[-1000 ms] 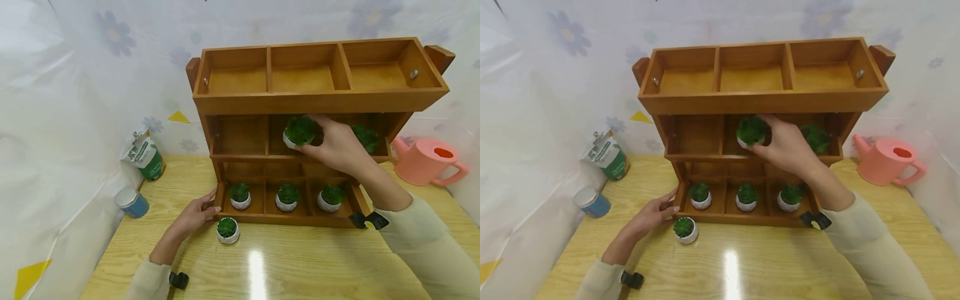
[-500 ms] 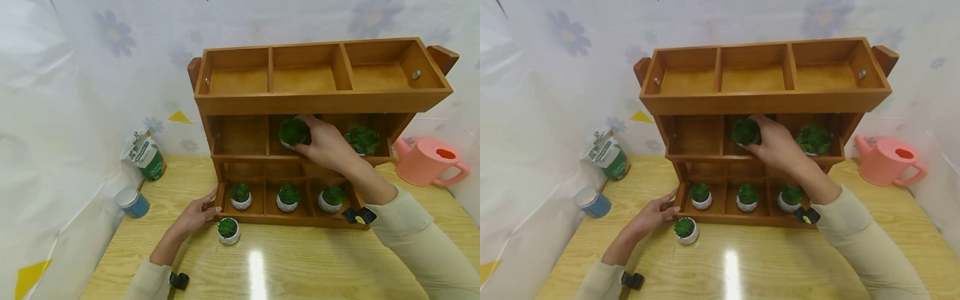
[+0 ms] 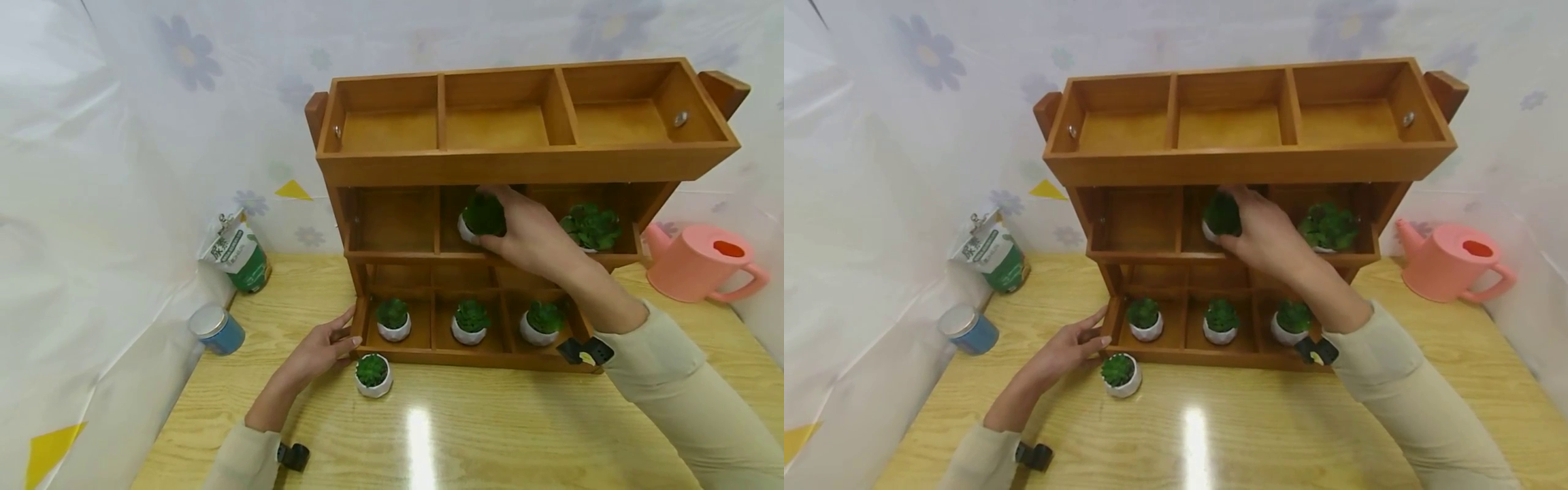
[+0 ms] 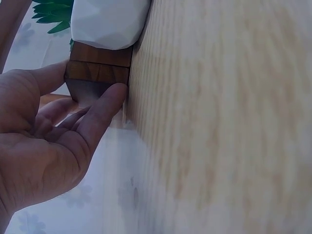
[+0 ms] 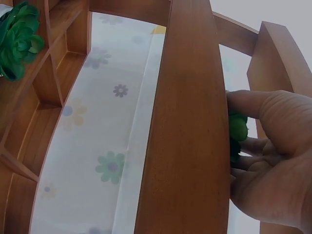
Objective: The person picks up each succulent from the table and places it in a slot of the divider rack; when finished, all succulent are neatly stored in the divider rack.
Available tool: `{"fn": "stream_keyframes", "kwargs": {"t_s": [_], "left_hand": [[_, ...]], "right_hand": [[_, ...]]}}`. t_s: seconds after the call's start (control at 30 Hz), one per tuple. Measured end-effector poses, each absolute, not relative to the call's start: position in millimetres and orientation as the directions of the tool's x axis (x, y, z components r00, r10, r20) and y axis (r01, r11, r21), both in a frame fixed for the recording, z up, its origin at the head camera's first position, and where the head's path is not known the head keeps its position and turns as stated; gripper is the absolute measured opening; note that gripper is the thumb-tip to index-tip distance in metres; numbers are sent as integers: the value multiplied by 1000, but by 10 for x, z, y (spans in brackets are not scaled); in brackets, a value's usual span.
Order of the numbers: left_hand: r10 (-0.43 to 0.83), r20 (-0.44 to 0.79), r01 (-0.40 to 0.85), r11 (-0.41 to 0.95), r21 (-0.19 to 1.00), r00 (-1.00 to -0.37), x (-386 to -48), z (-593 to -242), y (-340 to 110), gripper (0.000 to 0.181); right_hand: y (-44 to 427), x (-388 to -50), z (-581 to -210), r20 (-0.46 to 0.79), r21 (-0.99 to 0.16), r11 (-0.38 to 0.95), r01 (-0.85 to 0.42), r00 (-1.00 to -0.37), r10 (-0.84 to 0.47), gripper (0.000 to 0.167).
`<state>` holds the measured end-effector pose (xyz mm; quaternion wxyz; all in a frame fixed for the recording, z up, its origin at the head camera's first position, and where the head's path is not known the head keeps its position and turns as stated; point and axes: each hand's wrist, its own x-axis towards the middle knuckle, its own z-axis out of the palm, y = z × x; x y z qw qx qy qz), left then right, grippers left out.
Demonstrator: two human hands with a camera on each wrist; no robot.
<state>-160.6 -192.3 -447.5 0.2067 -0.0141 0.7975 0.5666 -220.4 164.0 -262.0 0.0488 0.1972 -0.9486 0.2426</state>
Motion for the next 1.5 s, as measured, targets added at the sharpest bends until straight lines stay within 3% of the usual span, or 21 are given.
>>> {"fn": "stream_keyframes", "kwargs": {"t_s": [0.2,0.43,0.7,0.87,1.2,1.5], "left_hand": [[218,-339,-247,362,899,-915,-1605,-4467,-1922,68],[220,-338,-244,366,898,-915,-1610,-4461,-1922,68],[220,-340,-244,371,896,-914,-1612,-4475,-1927,69],[229,-338,-241,367,899,-913,-1599,-4465,-1933,69],[239,-315,-224,341,913,-918,-1579,-4476,-1950,69],[238,-319,-233,328,916,-917,-1609,-4498,-1931,69]], "right_hand": [[1633,-2079,-2607,174,-457,791,-408,-913,-370,70],[1667,-1897,-2578,249,-455,770,-448,-894,-374,70],[1819,-1613,-2560,318,-531,707,-467,-883,-344,70],[1923,-1433,-2632,310,-648,631,-426,-905,-292,64],[1806,-1290,-3019,299,-699,520,-491,-861,-411,54],[1441,-1244,-3650,123,-749,474,-462,-800,-587,49]]}}
